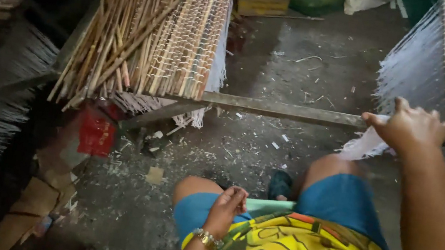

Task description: A person is weaving white thread onto a wooden stick by looping and knotting it repeatedly.

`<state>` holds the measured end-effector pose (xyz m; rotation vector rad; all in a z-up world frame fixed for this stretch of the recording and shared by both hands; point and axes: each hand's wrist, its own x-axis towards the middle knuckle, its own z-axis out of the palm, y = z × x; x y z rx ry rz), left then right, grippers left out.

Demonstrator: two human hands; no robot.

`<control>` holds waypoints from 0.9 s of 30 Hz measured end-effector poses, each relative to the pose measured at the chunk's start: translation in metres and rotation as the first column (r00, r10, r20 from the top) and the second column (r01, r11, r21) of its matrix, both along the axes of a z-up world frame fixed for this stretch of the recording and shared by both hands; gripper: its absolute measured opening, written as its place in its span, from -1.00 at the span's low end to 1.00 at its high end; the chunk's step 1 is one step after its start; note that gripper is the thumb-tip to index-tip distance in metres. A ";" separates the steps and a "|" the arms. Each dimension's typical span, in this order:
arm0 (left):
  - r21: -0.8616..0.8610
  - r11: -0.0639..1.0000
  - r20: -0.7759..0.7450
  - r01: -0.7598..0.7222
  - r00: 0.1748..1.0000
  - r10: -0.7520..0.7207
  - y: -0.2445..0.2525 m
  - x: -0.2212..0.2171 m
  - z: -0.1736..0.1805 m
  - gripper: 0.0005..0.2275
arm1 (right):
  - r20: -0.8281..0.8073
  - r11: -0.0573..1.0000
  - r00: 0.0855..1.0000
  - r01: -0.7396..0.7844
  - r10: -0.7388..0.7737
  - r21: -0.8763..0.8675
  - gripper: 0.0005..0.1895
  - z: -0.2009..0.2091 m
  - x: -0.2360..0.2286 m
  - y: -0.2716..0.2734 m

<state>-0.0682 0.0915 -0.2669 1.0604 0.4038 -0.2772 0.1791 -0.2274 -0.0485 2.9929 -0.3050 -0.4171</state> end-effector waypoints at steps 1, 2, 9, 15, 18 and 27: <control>0.001 1.000 0.000 0.000 1.000 0.000 -0.007 0.003 0.003 -0.81 | 0.000 1.000 1.000 0.000 0.000 0.001 0.06 -0.011 0.005 -0.015; 0.019 0.999 0.025 0.026 0.999 -0.026 -0.013 0.008 0.007 -0.83 | 0.022 0.995 0.999 -0.030 0.028 0.096 -0.14 -0.022 0.012 -0.029; 0.000 0.989 0.338 0.151 0.930 -0.142 -0.037 0.045 0.121 -0.71 | 0.258 0.729 0.966 -0.160 -0.024 0.666 -0.44 0.016 -0.013 -0.013; -0.423 0.887 0.085 -0.185 0.967 0.242 -0.048 0.098 0.139 -0.55 | 0.396 0.568 0.885 -0.461 0.244 0.682 -0.48 0.020 -0.095 0.129; -0.442 0.783 -0.072 -0.438 0.887 0.456 -0.018 0.093 0.168 -0.66 | 0.478 0.226 0.601 -0.742 0.640 0.631 -0.45 -0.021 -0.110 0.181; -0.198 0.632 -0.061 -0.749 0.653 0.755 0.091 0.010 0.073 -0.66 | 0.348 0.063 0.540 -0.602 0.767 0.796 -0.65 -0.003 -0.041 0.414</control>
